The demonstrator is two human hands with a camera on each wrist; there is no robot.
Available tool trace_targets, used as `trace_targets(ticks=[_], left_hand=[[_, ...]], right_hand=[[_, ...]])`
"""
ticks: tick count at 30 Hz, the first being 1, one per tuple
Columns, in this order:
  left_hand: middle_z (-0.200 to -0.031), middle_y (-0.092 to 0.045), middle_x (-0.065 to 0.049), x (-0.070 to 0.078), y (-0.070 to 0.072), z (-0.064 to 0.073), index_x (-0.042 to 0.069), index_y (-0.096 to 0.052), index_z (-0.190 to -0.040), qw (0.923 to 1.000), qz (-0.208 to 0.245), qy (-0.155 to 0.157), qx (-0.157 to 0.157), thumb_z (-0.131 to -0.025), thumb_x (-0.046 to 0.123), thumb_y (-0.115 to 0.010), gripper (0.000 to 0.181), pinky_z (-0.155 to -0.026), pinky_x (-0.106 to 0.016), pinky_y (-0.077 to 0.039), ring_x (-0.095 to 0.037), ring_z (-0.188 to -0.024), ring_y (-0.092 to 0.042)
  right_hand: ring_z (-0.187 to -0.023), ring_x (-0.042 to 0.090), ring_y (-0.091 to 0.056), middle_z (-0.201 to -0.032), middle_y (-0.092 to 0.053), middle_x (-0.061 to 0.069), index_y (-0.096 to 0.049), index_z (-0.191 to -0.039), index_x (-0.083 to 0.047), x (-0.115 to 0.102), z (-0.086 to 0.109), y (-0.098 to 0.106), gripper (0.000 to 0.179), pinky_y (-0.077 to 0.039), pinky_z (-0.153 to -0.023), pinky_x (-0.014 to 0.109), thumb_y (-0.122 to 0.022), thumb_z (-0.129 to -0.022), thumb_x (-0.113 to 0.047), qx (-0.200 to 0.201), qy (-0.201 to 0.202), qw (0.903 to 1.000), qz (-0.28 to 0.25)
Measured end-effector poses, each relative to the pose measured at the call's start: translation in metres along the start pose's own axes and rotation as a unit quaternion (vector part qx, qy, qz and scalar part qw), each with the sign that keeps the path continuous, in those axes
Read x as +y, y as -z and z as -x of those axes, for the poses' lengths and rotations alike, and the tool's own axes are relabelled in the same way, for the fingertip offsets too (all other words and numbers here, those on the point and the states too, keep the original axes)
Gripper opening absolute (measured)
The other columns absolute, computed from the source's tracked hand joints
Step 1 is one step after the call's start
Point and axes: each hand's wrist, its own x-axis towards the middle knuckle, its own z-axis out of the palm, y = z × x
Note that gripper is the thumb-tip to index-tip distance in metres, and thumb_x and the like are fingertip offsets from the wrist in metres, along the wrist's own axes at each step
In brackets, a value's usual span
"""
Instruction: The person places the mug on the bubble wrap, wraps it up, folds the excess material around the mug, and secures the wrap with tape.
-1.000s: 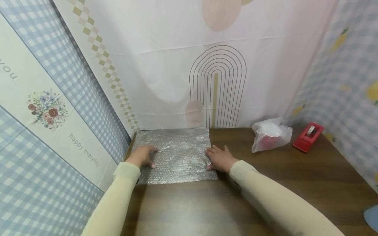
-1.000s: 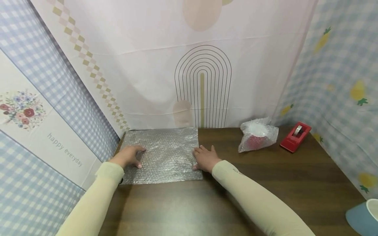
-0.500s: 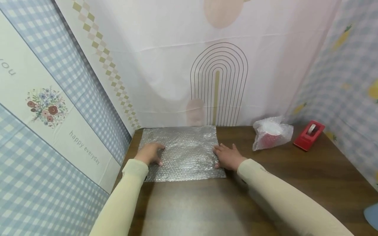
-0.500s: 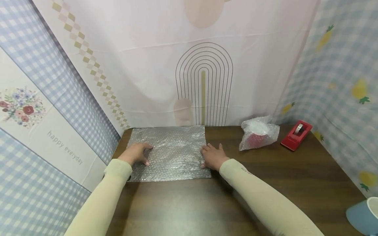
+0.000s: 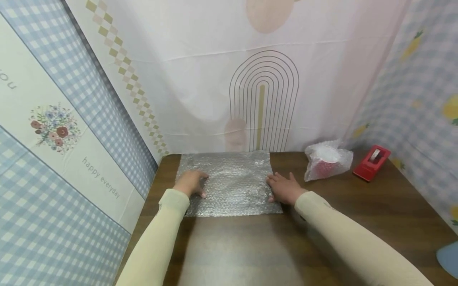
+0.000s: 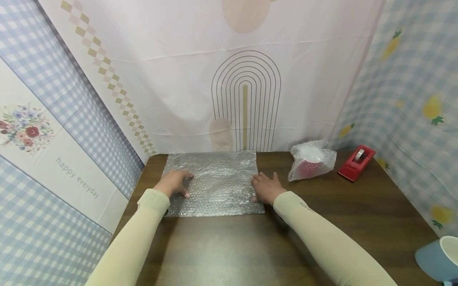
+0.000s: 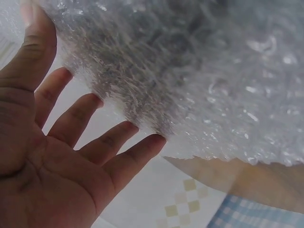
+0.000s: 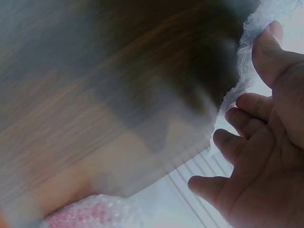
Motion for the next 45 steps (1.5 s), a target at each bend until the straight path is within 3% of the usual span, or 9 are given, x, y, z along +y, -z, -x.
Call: trace_targets(ticks=[7, 14, 24, 35, 39, 45], left_hand=[[-0.162, -0.069, -0.012, 0.012, -0.009, -0.014, 0.021, -0.075, -0.151, 0.9997, -0.018, -0.012, 0.010, -0.058, 0.034, -0.112, 0.101, -0.132, -0.061, -0.048, -0.046, -0.153, -0.062], [-0.164, -0.067, -0.012, 0.041, 0.000, -0.009, 0.022, -0.074, -0.151, 0.9999, -0.012, 0.002, -0.011, -0.058, 0.036, -0.110, 0.101, -0.132, -0.063, -0.048, -0.046, -0.155, -0.060], [-0.162, -0.069, -0.011, 0.053, -0.014, -0.020, 0.021, -0.075, -0.150, 0.9998, -0.010, -0.007, -0.013, -0.058, 0.035, -0.109, 0.098, -0.131, -0.062, -0.049, -0.044, -0.154, -0.062], [-0.163, -0.068, -0.011, 0.069, -0.016, -0.023, 0.021, -0.074, -0.150, 0.9993, -0.027, -0.027, -0.004, -0.059, 0.040, -0.108, 0.099, -0.132, -0.060, -0.049, -0.042, -0.155, -0.061], [-0.162, -0.069, -0.011, 0.076, -0.017, -0.025, 0.019, -0.074, -0.150, 0.9991, -0.024, -0.036, 0.000, -0.060, 0.039, -0.108, 0.099, -0.132, -0.059, -0.049, -0.041, -0.153, -0.063], [-0.158, -0.072, -0.012, 0.075, -0.022, -0.034, 0.018, -0.075, -0.149, 0.9983, -0.029, -0.050, 0.004, -0.061, 0.038, -0.108, 0.096, -0.130, -0.058, -0.052, -0.041, -0.149, -0.066]], right_hand=[[-0.166, 0.050, -0.044, -0.178, -0.047, 0.024, -0.054, -0.163, 0.002, 0.016, 0.006, 0.001, 0.080, -0.033, -0.133, 0.082, -0.083, -0.101, -0.040, 0.011, 0.009, 0.9998, 0.014], [-0.163, 0.052, -0.048, -0.175, -0.051, 0.026, -0.058, -0.158, 0.004, 0.017, 0.017, 0.010, 0.078, -0.036, -0.132, 0.081, -0.087, -0.097, -0.035, 0.005, -0.003, 0.9991, 0.042], [-0.160, 0.053, -0.051, -0.168, -0.058, 0.028, -0.064, -0.149, 0.008, 0.026, 0.021, 0.006, 0.073, -0.038, -0.131, 0.080, -0.089, -0.092, -0.028, 0.023, 0.000, 0.9976, 0.066], [-0.157, 0.050, -0.056, -0.162, -0.065, 0.025, -0.067, -0.147, 0.007, 0.037, 0.028, 0.014, 0.075, -0.043, -0.130, 0.075, -0.093, -0.087, -0.031, 0.032, 0.004, 0.9933, 0.110], [-0.156, 0.051, -0.056, -0.159, -0.066, 0.026, -0.067, -0.147, 0.007, 0.047, 0.024, 0.008, 0.079, -0.044, -0.130, 0.075, -0.096, -0.084, -0.032, 0.038, 0.004, 0.9919, 0.121], [-0.157, 0.051, -0.055, -0.160, -0.066, 0.025, -0.069, -0.145, 0.007, 0.047, 0.028, 0.011, 0.082, -0.041, -0.132, 0.074, -0.099, -0.080, -0.033, 0.035, 0.000, 0.9908, 0.131]])
